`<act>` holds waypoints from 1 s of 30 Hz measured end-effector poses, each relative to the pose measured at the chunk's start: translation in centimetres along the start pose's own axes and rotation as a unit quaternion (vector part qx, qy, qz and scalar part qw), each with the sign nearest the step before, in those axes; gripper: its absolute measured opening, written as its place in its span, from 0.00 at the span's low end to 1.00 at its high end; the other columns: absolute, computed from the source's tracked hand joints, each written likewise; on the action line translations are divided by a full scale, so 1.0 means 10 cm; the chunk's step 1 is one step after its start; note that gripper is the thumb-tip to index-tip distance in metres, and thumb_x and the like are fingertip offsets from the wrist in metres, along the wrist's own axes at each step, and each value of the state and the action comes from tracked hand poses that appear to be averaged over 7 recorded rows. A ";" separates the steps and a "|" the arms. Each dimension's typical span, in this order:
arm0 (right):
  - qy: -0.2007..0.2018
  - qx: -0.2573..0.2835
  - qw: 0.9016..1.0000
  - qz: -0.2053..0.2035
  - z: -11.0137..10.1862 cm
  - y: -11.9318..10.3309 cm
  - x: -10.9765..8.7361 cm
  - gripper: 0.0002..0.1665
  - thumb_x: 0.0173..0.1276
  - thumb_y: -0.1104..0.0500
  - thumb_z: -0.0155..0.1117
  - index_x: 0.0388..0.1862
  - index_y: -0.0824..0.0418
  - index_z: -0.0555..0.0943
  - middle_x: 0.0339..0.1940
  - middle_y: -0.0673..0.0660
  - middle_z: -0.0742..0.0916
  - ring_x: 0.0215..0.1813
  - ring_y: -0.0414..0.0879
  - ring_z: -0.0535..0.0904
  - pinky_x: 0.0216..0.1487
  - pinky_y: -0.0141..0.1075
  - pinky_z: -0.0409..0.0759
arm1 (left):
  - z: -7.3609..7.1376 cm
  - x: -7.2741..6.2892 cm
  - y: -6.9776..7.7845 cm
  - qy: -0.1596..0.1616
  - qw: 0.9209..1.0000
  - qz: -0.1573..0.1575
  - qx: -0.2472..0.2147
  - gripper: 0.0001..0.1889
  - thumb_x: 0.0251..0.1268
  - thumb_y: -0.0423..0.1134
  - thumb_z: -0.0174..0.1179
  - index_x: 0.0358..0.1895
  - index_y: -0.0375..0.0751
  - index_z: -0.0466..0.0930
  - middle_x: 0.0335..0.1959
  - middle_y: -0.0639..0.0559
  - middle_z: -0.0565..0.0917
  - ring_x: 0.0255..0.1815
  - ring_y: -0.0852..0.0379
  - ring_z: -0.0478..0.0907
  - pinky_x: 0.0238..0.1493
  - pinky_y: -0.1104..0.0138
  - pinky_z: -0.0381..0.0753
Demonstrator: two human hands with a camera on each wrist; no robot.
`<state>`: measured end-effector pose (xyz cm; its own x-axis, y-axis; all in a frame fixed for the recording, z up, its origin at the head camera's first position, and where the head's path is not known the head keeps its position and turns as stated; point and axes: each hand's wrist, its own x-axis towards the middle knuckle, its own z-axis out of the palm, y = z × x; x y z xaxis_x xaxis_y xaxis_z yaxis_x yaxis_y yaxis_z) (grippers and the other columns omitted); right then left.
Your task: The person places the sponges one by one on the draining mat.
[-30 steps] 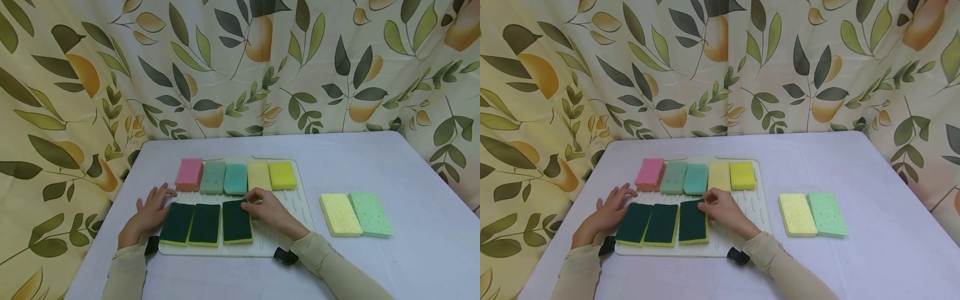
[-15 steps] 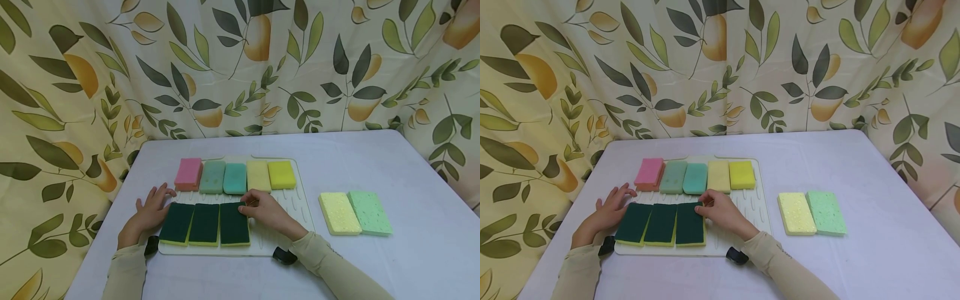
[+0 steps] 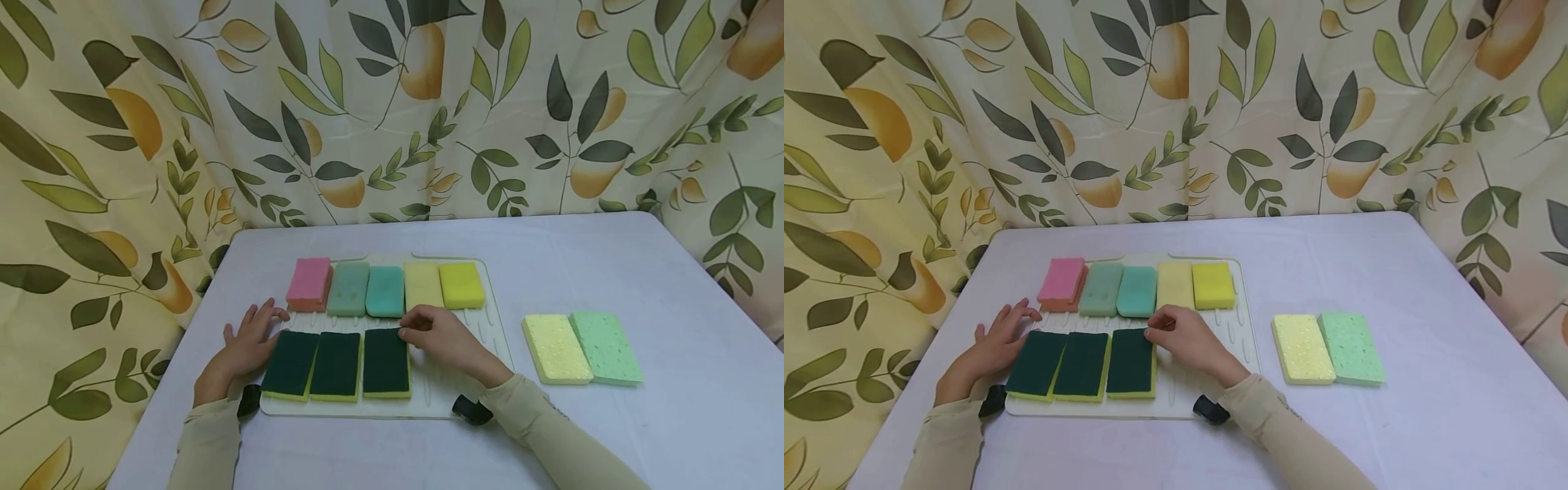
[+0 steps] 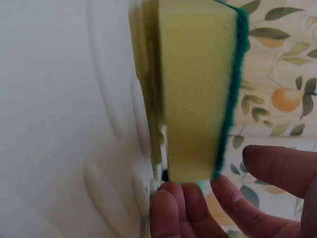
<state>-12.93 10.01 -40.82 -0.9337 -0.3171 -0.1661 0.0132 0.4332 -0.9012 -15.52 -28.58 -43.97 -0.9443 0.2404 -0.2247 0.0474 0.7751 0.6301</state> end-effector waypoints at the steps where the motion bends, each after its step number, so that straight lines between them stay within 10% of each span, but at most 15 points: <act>1: 0.001 -0.001 1.000 0.000 -0.02 0.00 0.00 0.10 0.79 0.58 0.68 0.53 0.62 0.87 0.45 0.52 0.88 0.48 0.47 0.83 0.47 0.42 0.84 | 0.00 0.00 0.00 0.000 1.000 0.000 0.001 0.14 0.82 0.49 0.59 0.61 0.53 0.70 0.87 0.30 0.46 0.85 0.25 0.31 0.68 0.23 0.16; 30: 0.032 -0.002 0.999 0.018 -0.90 0.14 -0.07 0.22 0.81 0.53 0.65 0.61 0.69 0.82 0.52 0.63 0.89 0.51 0.59 0.85 0.54 0.49 0.84 | 0.00 0.01 -0.01 -0.001 1.000 -0.009 0.008 0.14 0.82 0.49 0.58 0.61 0.53 0.70 0.87 0.30 0.45 0.85 0.25 0.29 0.68 0.23 0.15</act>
<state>-15.52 18.46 -38.37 -0.9535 -0.2474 -0.1719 0.0453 0.4465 -0.8936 -15.67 -28.66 -44.09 -0.9442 0.2283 -0.2375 0.0362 0.7884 0.6141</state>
